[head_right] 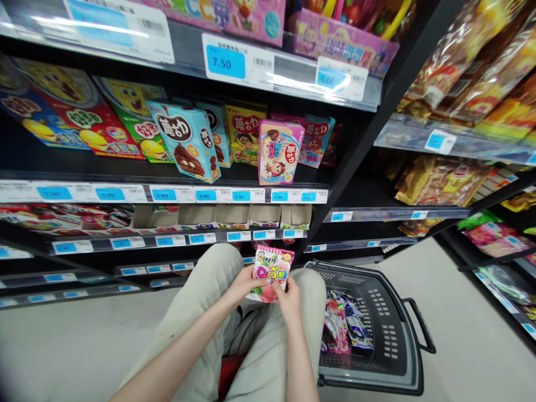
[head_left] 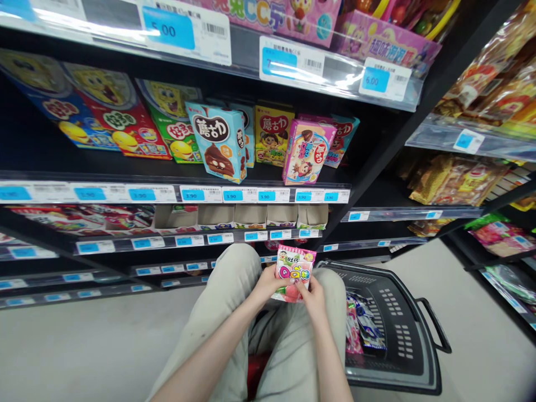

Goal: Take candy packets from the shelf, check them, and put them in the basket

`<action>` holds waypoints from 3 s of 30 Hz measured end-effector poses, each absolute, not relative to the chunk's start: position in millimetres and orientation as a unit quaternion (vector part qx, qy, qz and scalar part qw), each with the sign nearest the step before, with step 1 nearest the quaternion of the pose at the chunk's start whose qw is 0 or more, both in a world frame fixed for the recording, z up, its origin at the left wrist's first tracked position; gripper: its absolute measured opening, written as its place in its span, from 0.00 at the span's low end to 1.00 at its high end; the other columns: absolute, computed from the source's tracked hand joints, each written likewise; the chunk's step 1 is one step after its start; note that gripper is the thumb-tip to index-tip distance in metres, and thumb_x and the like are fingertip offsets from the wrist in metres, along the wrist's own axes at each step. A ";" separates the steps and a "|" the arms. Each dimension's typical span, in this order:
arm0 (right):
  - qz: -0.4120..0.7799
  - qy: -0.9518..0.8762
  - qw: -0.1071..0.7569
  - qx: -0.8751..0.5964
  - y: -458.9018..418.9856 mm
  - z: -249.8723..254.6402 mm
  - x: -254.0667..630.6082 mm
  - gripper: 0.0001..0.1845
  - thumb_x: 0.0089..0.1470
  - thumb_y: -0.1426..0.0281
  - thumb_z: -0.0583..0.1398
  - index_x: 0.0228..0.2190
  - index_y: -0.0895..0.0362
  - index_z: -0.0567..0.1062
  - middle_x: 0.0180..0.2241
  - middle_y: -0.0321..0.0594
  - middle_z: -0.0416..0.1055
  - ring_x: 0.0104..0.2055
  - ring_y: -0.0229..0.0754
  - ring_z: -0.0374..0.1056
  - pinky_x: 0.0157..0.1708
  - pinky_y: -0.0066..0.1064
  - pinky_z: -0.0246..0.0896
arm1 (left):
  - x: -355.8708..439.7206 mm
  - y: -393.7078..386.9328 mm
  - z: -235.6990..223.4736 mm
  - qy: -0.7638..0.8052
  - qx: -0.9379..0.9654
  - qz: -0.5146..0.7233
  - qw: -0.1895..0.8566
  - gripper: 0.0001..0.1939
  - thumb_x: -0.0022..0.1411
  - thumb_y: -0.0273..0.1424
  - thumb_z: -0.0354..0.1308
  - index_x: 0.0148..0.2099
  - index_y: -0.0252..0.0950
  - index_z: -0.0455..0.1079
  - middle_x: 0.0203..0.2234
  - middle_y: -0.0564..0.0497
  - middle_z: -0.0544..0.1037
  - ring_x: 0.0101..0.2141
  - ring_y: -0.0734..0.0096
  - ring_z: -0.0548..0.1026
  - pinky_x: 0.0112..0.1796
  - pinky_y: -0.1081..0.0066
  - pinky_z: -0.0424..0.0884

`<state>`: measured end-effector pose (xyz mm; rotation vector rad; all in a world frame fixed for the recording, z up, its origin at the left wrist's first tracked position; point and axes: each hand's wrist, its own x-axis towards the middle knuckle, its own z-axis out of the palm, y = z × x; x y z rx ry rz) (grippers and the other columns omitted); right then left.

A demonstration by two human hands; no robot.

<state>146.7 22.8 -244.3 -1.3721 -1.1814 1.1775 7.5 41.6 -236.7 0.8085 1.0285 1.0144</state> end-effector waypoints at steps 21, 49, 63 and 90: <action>0.482 -0.477 0.480 -0.557 23.4 -245.1 145.2 0.17 0.40 0.63 0.61 0.33 0.60 0.72 0.34 0.45 0.75 0.37 0.49 0.69 0.37 0.37 0.64 | 7.5 42.2 -236.7 0.469 0.370 0.446 0.666 0.21 0.36 0.28 0.66 0.36 0.28 0.70 0.33 0.44 0.78 0.34 0.62 0.74 0.37 0.67 0.68; 0.473 -0.484 0.471 -0.565 22.4 -240.3 145.6 0.16 0.41 0.63 0.61 0.33 0.60 0.73 0.33 0.44 0.75 0.36 0.49 0.69 0.37 0.36 0.63 | 8.3 41.1 -232.4 0.469 0.367 0.441 0.672 0.22 0.36 0.30 0.67 0.37 0.29 0.69 0.31 0.45 0.78 0.35 0.61 0.74 0.38 0.66 0.68; 0.462 -0.491 0.469 -0.571 22.8 -240.4 146.3 0.16 0.41 0.63 0.61 0.32 0.60 0.73 0.33 0.44 0.75 0.36 0.49 0.69 0.36 0.37 0.63 | 7.3 41.2 -236.0 0.468 0.372 0.443 0.669 0.21 0.36 0.29 0.67 0.37 0.29 0.70 0.33 0.44 0.77 0.35 0.61 0.74 0.38 0.66 0.68; 0.231 -0.374 0.394 -0.807 -129.4 -129.1 257.8 0.18 0.42 0.54 0.57 0.31 0.53 0.70 0.28 0.43 0.74 0.27 0.47 0.70 0.23 0.30 0.62 | -0.6 39.0 -226.6 0.508 0.561 0.179 0.628 0.19 0.50 0.37 0.55 0.43 0.34 0.68 0.38 0.42 0.75 0.38 0.58 0.73 0.35 0.68 0.68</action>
